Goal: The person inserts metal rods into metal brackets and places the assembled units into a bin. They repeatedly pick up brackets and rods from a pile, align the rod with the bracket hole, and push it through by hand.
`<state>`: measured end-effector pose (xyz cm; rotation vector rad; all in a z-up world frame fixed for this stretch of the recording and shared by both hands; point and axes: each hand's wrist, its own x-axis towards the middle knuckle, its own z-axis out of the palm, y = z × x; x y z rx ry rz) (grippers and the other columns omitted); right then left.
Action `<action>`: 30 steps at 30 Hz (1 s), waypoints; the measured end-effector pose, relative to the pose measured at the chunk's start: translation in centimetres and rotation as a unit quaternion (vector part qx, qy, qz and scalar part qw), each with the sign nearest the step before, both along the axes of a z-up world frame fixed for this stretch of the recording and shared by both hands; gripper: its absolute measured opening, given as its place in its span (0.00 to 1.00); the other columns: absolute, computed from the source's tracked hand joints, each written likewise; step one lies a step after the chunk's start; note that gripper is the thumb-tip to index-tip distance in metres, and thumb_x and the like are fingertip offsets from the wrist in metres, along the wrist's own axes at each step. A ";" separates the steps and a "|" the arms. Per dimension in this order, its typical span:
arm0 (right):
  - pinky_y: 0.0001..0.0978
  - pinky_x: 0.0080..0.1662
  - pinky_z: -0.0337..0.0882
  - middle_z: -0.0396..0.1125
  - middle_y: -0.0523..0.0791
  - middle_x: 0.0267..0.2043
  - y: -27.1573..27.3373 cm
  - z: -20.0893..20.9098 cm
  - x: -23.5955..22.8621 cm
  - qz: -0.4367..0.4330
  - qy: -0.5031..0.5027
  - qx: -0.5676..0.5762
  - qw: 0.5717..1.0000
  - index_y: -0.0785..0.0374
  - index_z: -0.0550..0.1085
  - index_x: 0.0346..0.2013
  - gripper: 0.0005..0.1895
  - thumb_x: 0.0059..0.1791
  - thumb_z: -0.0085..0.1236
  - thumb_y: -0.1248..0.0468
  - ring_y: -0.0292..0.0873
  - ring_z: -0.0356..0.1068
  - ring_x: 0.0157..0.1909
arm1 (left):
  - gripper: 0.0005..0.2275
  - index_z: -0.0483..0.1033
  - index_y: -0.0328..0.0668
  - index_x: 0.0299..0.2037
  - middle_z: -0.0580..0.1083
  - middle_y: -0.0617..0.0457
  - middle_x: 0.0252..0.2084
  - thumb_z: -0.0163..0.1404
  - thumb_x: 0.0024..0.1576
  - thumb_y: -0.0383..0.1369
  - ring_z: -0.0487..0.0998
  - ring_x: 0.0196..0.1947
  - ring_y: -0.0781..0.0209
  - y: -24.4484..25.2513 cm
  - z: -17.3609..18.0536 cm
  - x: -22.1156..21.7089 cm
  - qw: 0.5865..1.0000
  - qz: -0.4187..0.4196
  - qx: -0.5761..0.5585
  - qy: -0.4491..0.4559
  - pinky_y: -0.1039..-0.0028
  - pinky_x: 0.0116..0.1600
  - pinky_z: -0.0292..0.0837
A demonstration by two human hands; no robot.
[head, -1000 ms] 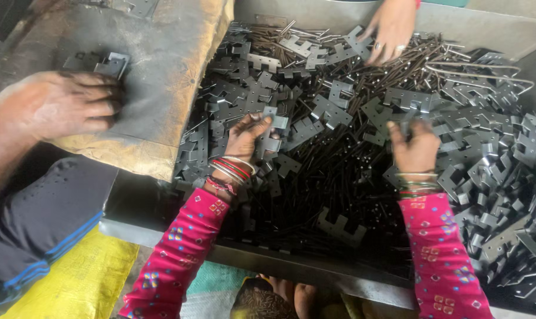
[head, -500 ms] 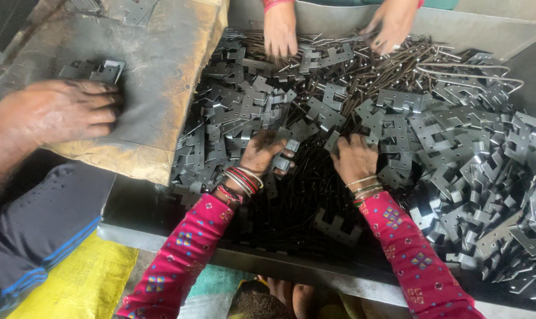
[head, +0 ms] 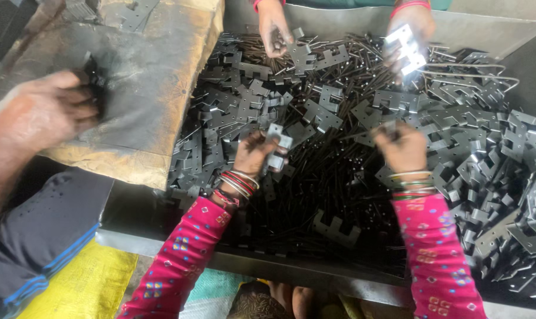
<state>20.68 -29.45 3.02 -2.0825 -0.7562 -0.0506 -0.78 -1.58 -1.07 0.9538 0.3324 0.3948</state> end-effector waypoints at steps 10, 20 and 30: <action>0.59 0.50 0.74 0.73 0.53 0.48 3.9 1.0 -5.2 0.024 0.631 0.271 0.727 0.64 0.72 0.46 0.15 0.47 0.48 0.64 0.53 0.76 0.50 | 0.19 0.68 0.30 0.54 0.79 0.38 0.40 0.58 0.56 0.31 0.84 0.33 0.47 -4.4 2.8 -0.4 0.961 0.018 0.275 -0.025 0.60 0.34 0.82; 0.48 0.44 0.75 0.76 0.56 0.42 3.1 -1.7 -4.7 0.064 -0.075 -0.170 0.981 0.63 0.79 0.49 0.31 0.50 0.56 0.37 0.57 0.77 0.41 | 0.13 0.74 0.29 0.53 0.79 0.40 0.42 0.50 0.58 0.22 0.80 0.40 0.57 -2.4 7.3 -4.2 0.964 0.016 0.267 -0.015 0.71 0.47 0.78; 0.53 0.48 0.74 0.72 0.57 0.54 -2.2 -7.3 4.5 -0.171 -0.307 -0.349 0.869 0.61 0.79 0.42 0.34 0.49 0.63 0.31 0.66 0.69 0.58 | 0.11 0.76 0.49 0.45 0.77 0.46 0.31 0.54 0.53 0.28 0.79 0.31 0.45 15.2 15.8 -13.2 0.357 0.330 0.777 0.400 0.57 0.34 0.72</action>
